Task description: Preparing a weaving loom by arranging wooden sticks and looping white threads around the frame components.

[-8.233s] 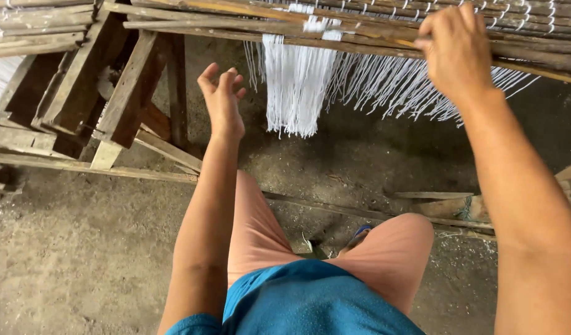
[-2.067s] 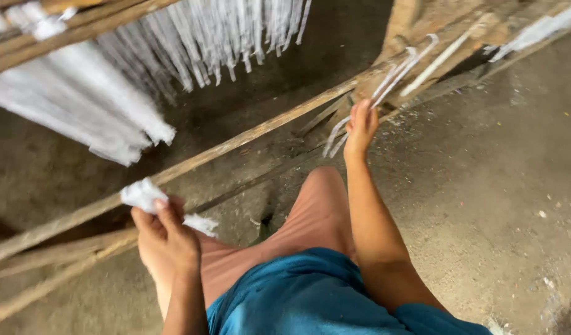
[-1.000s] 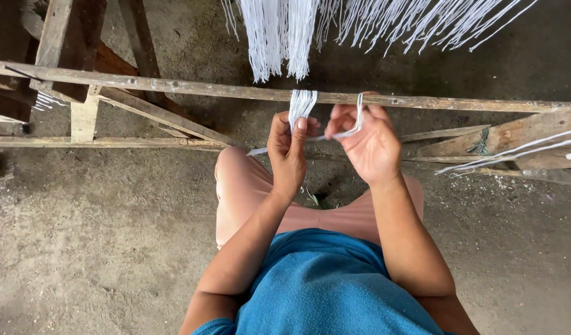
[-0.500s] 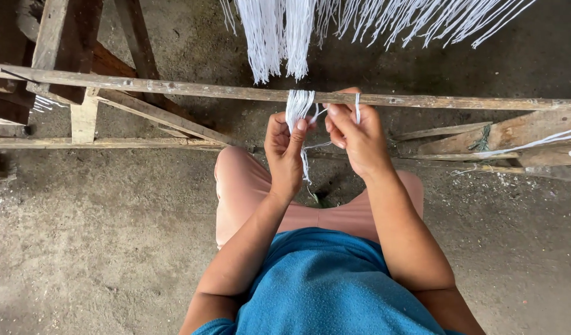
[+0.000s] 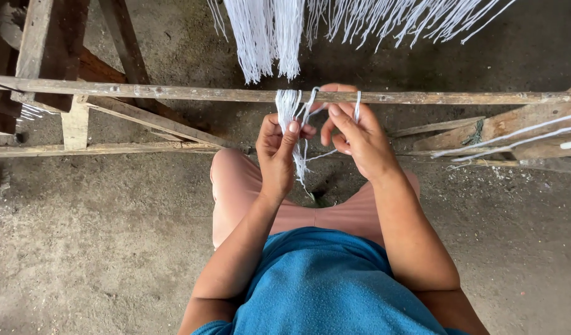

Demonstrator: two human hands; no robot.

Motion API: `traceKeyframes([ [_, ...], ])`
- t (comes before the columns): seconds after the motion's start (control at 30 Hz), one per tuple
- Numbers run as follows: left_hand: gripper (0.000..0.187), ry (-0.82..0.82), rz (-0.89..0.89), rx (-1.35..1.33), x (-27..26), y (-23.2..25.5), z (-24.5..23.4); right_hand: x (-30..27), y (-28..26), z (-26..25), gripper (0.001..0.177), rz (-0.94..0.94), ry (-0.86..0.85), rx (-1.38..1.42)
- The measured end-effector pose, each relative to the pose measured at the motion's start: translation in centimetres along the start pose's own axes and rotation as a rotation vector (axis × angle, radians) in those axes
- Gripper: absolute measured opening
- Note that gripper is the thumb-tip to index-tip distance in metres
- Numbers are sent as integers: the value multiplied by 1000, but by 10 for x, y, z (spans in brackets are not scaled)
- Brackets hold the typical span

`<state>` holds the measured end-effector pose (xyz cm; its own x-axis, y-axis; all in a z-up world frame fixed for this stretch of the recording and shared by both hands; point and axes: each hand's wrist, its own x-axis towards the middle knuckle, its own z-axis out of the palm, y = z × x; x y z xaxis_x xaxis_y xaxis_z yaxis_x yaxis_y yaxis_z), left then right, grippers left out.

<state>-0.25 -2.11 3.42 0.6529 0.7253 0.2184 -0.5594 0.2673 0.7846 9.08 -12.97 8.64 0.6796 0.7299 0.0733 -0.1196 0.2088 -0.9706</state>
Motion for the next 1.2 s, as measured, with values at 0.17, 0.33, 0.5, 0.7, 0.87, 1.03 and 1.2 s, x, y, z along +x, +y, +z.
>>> traceKeyframes([
  [0.17, 15, -20, -16, 47, -4, -7, -7, -3, 16, -8, 21, -127, 97, -197],
  [0.33, 19, -79, 125, 307, 6, 2, -5, 5, 25, 1, 24, -154, 42, -240],
  [0.5, 14, -56, -44, 143, 12, -5, -4, 3, 20, -6, 14, -31, 158, 45],
  [0.7, 15, -30, -8, 371, 16, -3, -19, -13, -12, -65, 27, -18, 139, 184],
  [0.87, 7, -62, -5, 354, 11, -15, -26, -46, -17, -164, 14, 109, 271, 321],
  [1.03, 6, -74, 35, 307, 16, -17, -25, -69, -57, -209, 21, 135, 435, 402],
  [1.2, 7, -85, 52, 333, 18, -20, -30, -79, -64, -243, 22, 84, 509, 288],
])
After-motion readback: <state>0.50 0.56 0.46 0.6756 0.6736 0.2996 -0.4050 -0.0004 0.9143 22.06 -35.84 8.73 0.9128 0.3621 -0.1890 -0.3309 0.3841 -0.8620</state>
